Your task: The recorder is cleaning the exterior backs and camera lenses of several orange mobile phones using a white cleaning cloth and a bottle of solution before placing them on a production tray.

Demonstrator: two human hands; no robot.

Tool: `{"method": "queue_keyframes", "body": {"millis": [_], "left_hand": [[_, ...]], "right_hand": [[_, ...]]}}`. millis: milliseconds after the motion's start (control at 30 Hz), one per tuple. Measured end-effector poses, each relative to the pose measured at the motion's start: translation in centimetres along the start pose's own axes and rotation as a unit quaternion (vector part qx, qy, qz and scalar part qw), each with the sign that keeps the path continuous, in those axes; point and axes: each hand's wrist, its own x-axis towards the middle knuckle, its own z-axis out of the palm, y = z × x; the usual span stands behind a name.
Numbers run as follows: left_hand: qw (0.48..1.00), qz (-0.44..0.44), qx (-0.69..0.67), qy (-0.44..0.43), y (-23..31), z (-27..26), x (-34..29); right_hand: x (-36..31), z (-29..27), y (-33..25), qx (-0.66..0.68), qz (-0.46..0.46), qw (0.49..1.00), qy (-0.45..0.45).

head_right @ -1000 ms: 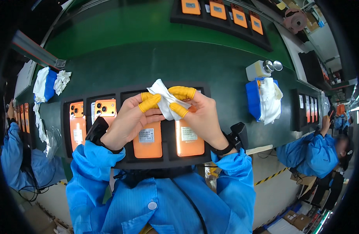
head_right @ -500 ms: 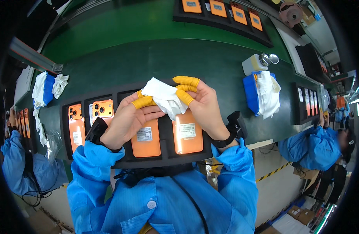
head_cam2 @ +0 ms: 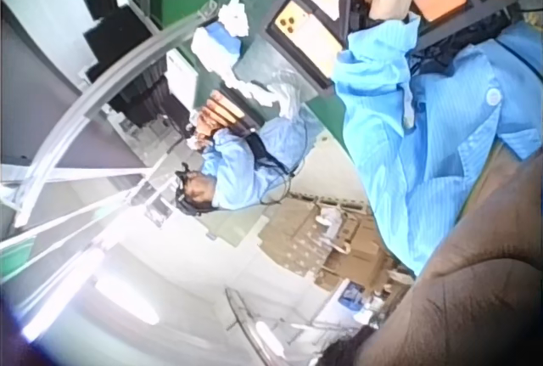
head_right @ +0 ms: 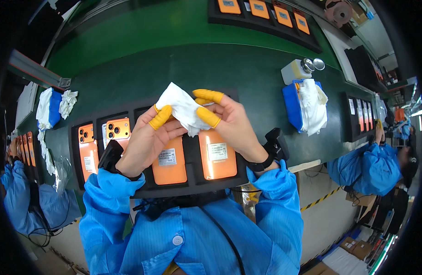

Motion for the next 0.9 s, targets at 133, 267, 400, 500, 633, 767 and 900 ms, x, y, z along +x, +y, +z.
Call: {"method": "queue_keyframes", "body": {"millis": [133,267,400,500,633,767,900], "left_hand": [[0.999,-0.037,0.009,-0.004,0.6,0.9,-0.6],[0.996,-0.020,0.086,-0.015,0.7,0.5,-0.4],[0.993,-0.005,0.120,-0.019,0.7,0.1,-0.1],[0.984,0.018,0.178,0.001,0.2,0.1,0.0],[0.983,0.027,0.184,-0.005,0.2,0.2,-0.2],[0.977,0.029,0.209,-0.041,-1.2,0.2,0.1],[0.931,0.073,0.350,-0.071,-2.3,1.6,-1.0]], "right_hand": [[-0.3,-0.5,0.0,-0.076,-0.023,0.993,-0.085],[-0.1,-0.5,-0.4,-0.093,0.000,0.994,-0.049],[0.0,-0.4,-0.5,-0.021,0.059,0.998,-0.019],[0.0,-0.4,-0.5,-0.027,0.090,0.995,-0.041],[0.3,-0.7,0.2,0.036,0.082,0.994,-0.056],[0.2,-1.4,0.8,-0.018,-0.102,0.994,-0.035],[-1.2,-0.2,-1.2,0.149,-0.069,0.982,-0.095]]}}
